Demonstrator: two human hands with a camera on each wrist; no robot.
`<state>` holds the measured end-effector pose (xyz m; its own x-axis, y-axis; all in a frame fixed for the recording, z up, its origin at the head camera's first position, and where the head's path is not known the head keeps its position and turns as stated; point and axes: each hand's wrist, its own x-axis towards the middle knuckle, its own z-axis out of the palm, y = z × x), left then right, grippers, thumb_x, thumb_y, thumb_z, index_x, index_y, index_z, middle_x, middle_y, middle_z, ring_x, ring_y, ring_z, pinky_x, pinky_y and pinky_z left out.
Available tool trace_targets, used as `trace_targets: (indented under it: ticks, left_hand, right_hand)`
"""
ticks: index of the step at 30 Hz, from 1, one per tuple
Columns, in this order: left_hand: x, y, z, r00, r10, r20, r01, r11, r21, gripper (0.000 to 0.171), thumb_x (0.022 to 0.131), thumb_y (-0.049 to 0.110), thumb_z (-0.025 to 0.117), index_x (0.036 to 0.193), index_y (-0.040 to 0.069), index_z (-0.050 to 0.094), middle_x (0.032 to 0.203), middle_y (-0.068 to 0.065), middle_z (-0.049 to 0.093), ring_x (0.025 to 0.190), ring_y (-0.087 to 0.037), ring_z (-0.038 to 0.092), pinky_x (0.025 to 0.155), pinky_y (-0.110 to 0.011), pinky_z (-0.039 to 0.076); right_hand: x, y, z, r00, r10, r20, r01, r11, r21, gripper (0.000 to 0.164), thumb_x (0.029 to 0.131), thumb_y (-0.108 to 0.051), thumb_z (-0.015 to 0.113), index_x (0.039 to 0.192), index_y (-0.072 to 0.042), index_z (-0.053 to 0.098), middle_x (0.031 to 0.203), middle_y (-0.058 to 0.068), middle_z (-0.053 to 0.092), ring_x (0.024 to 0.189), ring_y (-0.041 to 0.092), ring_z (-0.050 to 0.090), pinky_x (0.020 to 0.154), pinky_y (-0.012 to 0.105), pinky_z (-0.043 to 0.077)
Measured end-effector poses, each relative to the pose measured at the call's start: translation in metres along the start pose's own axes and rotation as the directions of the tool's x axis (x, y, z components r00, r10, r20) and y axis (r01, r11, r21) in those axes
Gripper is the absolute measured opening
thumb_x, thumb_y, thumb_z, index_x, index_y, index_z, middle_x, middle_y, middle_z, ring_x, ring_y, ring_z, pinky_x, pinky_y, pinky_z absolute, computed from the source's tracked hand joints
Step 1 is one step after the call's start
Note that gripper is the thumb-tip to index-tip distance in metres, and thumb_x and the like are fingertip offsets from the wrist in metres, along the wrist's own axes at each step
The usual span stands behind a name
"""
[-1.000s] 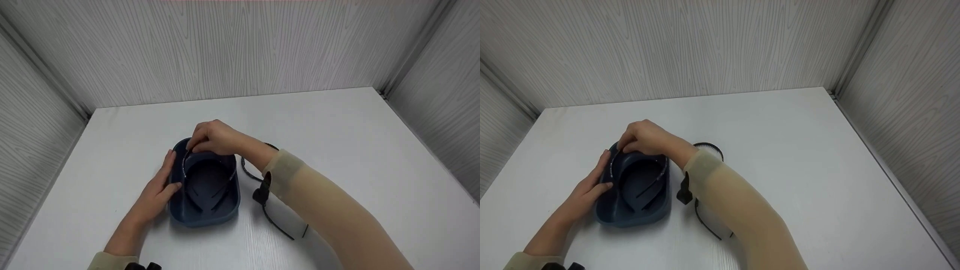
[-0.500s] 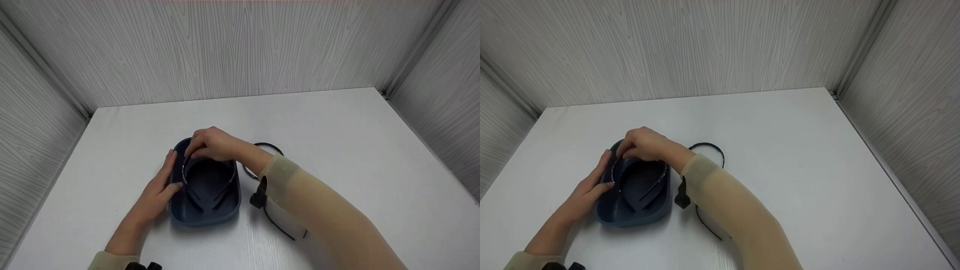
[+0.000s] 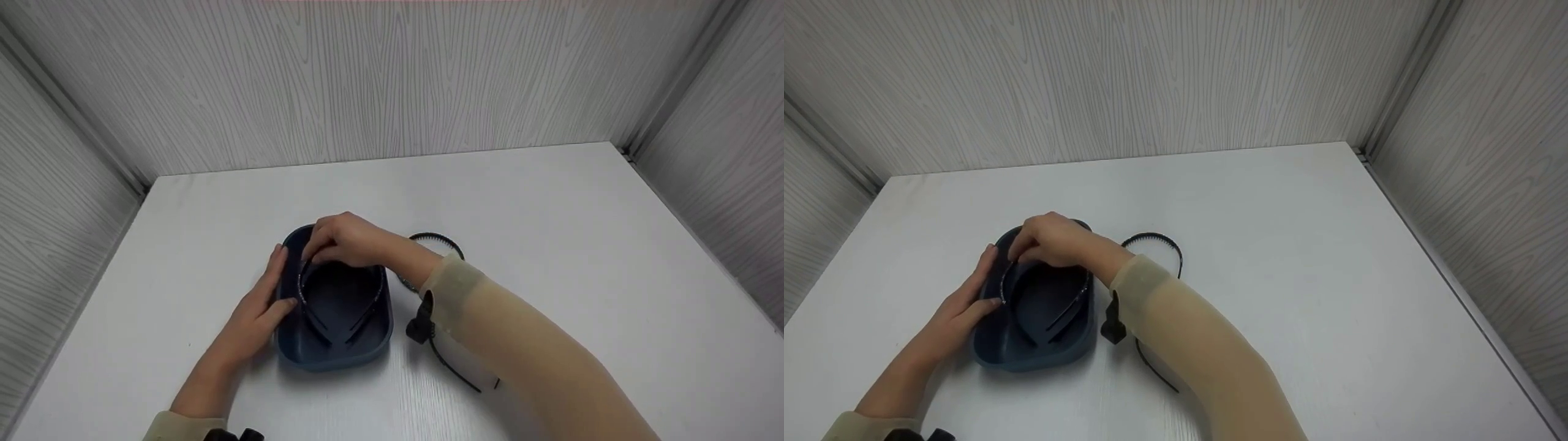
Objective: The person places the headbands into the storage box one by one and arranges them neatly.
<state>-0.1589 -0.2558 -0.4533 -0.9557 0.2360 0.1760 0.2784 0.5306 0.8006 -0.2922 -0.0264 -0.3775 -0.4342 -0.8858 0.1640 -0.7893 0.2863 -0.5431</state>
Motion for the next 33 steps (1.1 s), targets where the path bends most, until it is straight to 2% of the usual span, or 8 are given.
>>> trace_targets:
  ticks: [10, 17, 25, 33]
  left_hand:
    - [0.000, 0.001, 0.000, 1.000, 0.016, -0.007, -0.016, 1.000, -0.003, 0.079, 0.107, 0.016, 0.054, 0.172, 0.029, 0.012, 0.177, 0.007, 0.006, 0.163, -0.017, 0.007, 0.124, -0.020, 0.009]
    - [0.000, 0.001, 0.000, 1.000, 0.016, -0.006, -0.016, 1.000, -0.007, 0.080, 0.107, 0.015, 0.055, 0.172, 0.029, 0.012, 0.177, 0.004, 0.006, 0.163, -0.019, 0.007, 0.124, -0.021, 0.009]
    - [0.000, 0.001, 0.000, 1.000, 0.027, -0.006, -0.027, 1.000, 0.000, 0.079, 0.107, 0.016, 0.056, 0.172, 0.027, 0.013, 0.178, 0.002, 0.007, 0.163, -0.020, 0.008, 0.123, -0.019, 0.009]
    - [-0.001, 0.000, 0.000, 1.000, 0.020, -0.005, -0.020, 1.000, 0.000, 0.079, 0.107, 0.016, 0.056, 0.172, 0.029, 0.013, 0.177, 0.005, 0.006, 0.163, -0.020, 0.007, 0.124, -0.020, 0.009]
  right_hand:
    - [0.000, 0.000, 0.003, 0.999, 0.032, 0.010, -0.031, 0.999, -0.020, 0.021, 0.102, -0.018, 0.073, 0.120, -0.016, 0.083, 0.118, 0.000, 0.075, 0.115, 0.012, 0.066, 0.102, 0.019, 0.046]
    - [0.001, 0.001, 0.006, 1.000, 0.010, 0.019, -0.010, 1.000, -0.021, 0.020, 0.102, -0.018, 0.072, 0.119, -0.016, 0.083, 0.117, 0.001, 0.074, 0.114, 0.012, 0.066, 0.099, 0.020, 0.047]
    - [0.000, 0.005, 0.011, 0.998, 0.042, 0.036, -0.041, 0.998, -0.040, 0.021, 0.102, -0.017, 0.073, 0.120, -0.019, 0.083, 0.116, -0.002, 0.074, 0.112, 0.010, 0.065, 0.097, 0.018, 0.047]
    - [0.000, 0.003, 0.013, 0.998, 0.050, 0.049, -0.047, 0.998, -0.048, 0.021, 0.102, -0.018, 0.074, 0.121, -0.017, 0.083, 0.118, 0.001, 0.074, 0.112, 0.013, 0.066, 0.098, 0.020, 0.048]
